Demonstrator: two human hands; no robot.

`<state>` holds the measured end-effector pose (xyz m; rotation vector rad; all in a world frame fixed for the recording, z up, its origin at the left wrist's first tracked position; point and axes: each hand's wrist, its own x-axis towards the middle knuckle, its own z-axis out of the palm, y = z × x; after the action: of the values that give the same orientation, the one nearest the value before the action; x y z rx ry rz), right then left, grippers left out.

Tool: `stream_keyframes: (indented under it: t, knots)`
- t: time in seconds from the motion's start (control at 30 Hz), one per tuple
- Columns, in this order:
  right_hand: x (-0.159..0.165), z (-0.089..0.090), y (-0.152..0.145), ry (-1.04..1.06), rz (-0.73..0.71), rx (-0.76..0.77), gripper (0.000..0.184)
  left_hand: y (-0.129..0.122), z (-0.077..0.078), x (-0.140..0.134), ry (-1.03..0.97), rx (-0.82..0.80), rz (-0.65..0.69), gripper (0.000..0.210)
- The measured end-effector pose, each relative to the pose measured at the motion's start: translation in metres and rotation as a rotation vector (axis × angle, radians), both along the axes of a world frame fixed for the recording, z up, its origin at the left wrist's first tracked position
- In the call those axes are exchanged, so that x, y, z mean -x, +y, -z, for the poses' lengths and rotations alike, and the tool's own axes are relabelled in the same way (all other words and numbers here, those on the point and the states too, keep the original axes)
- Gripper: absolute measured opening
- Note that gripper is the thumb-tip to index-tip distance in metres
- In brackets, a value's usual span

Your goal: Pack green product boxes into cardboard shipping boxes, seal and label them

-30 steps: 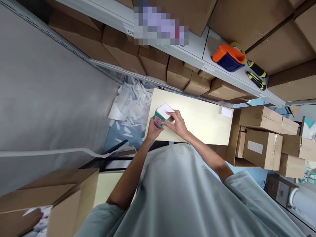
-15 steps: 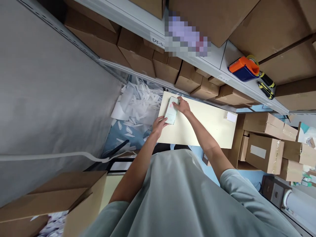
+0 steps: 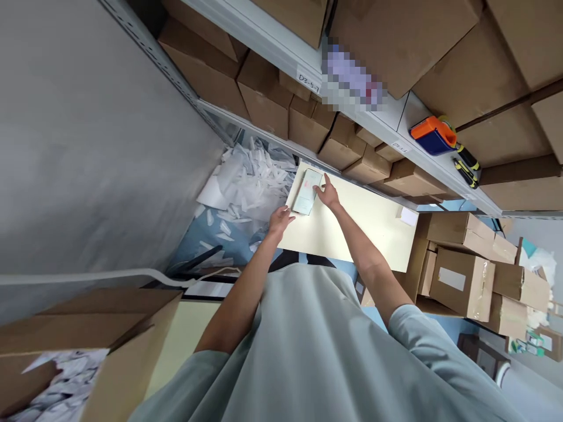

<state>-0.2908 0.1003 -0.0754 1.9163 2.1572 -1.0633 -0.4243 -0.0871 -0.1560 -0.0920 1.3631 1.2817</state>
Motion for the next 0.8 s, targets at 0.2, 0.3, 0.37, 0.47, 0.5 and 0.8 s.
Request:
stream_keyframes:
  t: [0.2,0.3,0.37,0.47,0.5,0.8]
  knots:
    - [-0.037,-0.032,-0.051,0.246,0.077,-0.008,0.081,-0.071,-0.028,0.013,0.089,0.03,-0.206,0.045]
    - [-0.061,-0.052,-0.077,0.342,-0.001,-0.016,0.078,-0.125,-0.052,0.004,0.152,0.033,-0.343,0.044]
    - [-0.077,-0.061,-0.094,0.349,-0.096,-0.036,0.072,-0.167,-0.069,-0.012,0.197,0.042,-0.423,0.046]
    - [-0.094,-0.065,-0.12,0.343,-0.248,-0.001,0.057,-0.237,-0.093,-0.05,0.263,0.075,-0.531,0.055]
    - [-0.097,-0.064,-0.129,0.339,-0.287,0.02,0.052,-0.26,-0.101,-0.065,0.293,0.095,-0.564,0.058]
    - [-0.076,-0.061,-0.263,0.453,-0.551,0.243,0.035,-0.449,-0.158,-0.188,0.534,0.488,-0.948,0.053]
